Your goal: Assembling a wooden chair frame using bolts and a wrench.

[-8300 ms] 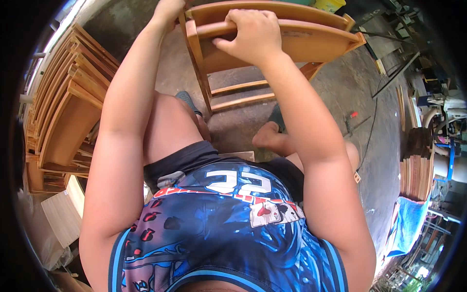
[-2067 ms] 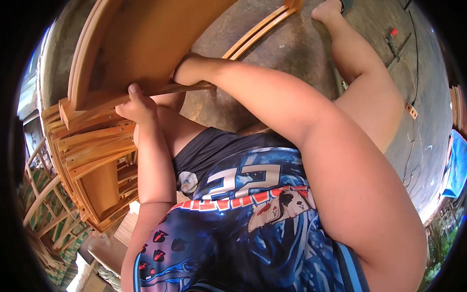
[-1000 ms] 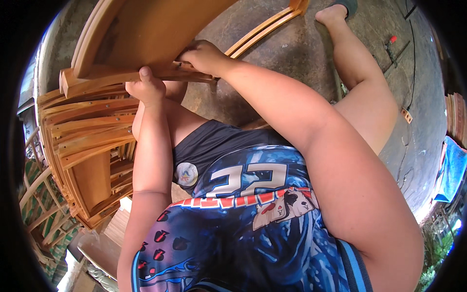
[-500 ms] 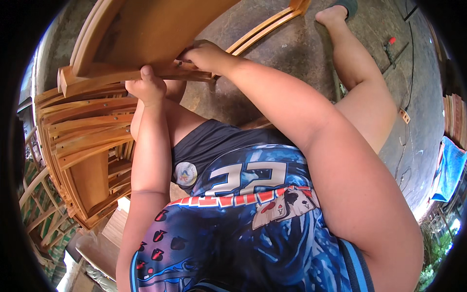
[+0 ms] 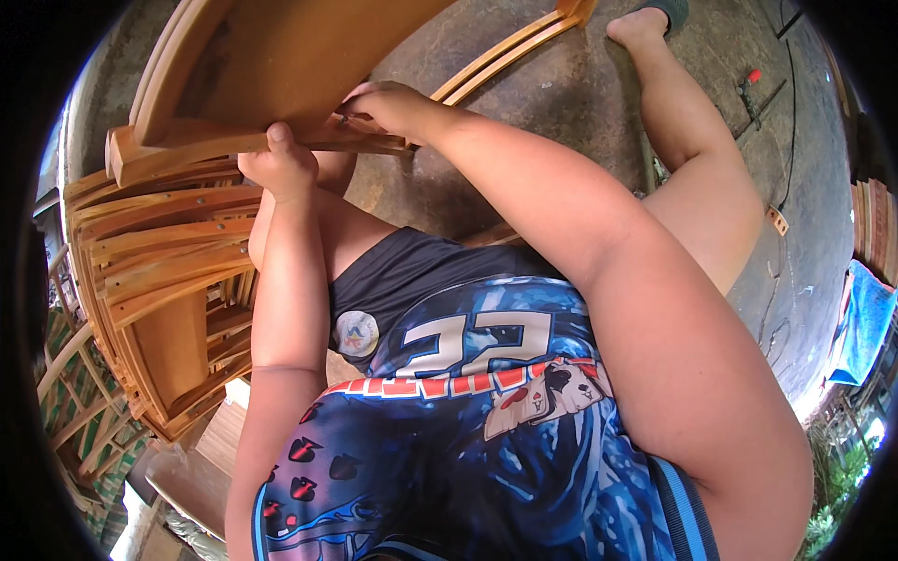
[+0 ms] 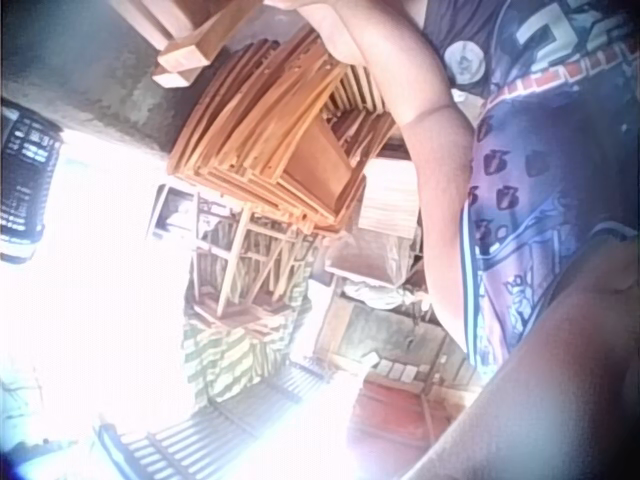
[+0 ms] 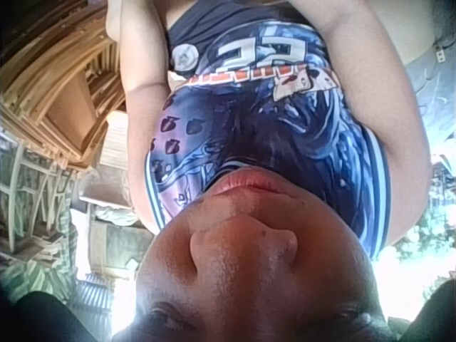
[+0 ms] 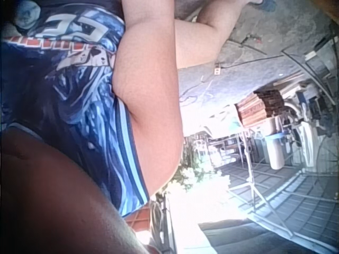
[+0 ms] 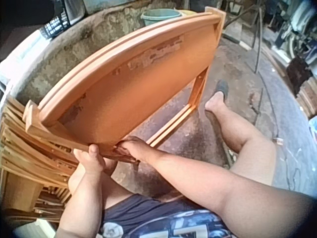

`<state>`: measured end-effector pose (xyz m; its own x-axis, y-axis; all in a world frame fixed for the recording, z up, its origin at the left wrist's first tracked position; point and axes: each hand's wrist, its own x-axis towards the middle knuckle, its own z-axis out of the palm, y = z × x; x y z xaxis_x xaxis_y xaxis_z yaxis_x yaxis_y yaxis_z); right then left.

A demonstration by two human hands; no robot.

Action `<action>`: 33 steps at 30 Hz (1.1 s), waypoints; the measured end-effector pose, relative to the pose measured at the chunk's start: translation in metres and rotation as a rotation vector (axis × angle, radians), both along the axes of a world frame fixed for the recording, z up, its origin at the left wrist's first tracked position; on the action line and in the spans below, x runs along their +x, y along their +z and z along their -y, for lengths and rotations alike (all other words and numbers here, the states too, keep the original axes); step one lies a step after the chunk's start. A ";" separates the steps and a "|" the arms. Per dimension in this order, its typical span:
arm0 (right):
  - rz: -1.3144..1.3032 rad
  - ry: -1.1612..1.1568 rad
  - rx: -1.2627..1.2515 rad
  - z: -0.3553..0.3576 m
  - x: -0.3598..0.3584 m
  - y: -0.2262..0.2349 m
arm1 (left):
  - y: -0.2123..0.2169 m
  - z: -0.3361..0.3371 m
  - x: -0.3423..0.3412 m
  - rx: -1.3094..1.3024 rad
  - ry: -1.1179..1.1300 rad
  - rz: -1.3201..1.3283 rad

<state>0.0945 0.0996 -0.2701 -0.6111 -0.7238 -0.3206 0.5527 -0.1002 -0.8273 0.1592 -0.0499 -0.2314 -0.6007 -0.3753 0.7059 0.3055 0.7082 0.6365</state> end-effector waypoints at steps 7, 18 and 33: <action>0.018 -0.042 0.032 0.002 0.002 -0.005 | -0.001 0.001 -0.001 0.012 -0.019 -0.019; 0.095 -0.116 -0.050 0.005 0.009 -0.002 | -0.003 0.002 -0.001 0.050 -0.046 -0.032; -0.365 0.022 0.313 0.012 -0.011 -0.002 | -0.002 0.010 -0.003 0.126 -0.006 0.083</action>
